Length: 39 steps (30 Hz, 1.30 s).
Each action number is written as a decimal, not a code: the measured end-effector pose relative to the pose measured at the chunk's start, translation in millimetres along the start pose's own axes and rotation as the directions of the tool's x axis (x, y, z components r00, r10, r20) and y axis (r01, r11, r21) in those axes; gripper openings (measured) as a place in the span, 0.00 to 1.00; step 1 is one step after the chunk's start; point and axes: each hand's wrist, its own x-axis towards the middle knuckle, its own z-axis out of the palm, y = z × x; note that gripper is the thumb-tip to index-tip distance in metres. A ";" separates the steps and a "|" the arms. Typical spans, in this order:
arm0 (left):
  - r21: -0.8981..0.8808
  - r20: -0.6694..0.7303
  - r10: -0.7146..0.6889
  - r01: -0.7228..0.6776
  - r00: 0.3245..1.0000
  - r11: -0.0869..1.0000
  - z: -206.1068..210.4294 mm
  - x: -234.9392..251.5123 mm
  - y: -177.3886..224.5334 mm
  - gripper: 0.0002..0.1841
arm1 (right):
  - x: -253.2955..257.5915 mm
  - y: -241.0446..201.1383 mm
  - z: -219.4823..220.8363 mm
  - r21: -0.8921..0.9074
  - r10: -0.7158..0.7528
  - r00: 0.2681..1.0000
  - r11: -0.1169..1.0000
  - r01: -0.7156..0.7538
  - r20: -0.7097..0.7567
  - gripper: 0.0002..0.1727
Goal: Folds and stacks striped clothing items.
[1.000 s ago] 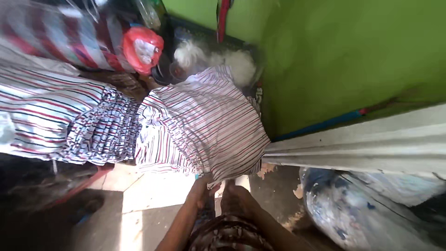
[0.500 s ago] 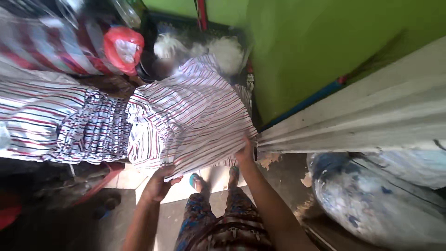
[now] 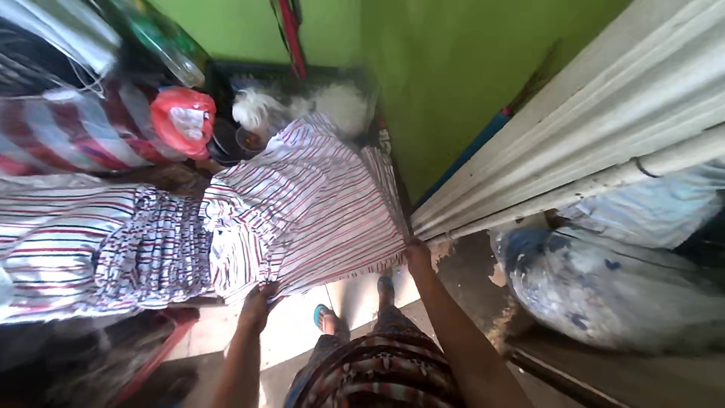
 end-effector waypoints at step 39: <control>-0.062 0.134 0.000 0.008 0.991 0.998 -0.5 17.0 -24.8 0.20 | -24.8 -64.9 48.7 -0.822 -0.297 0.862 0.287 0.491 0.411 0.20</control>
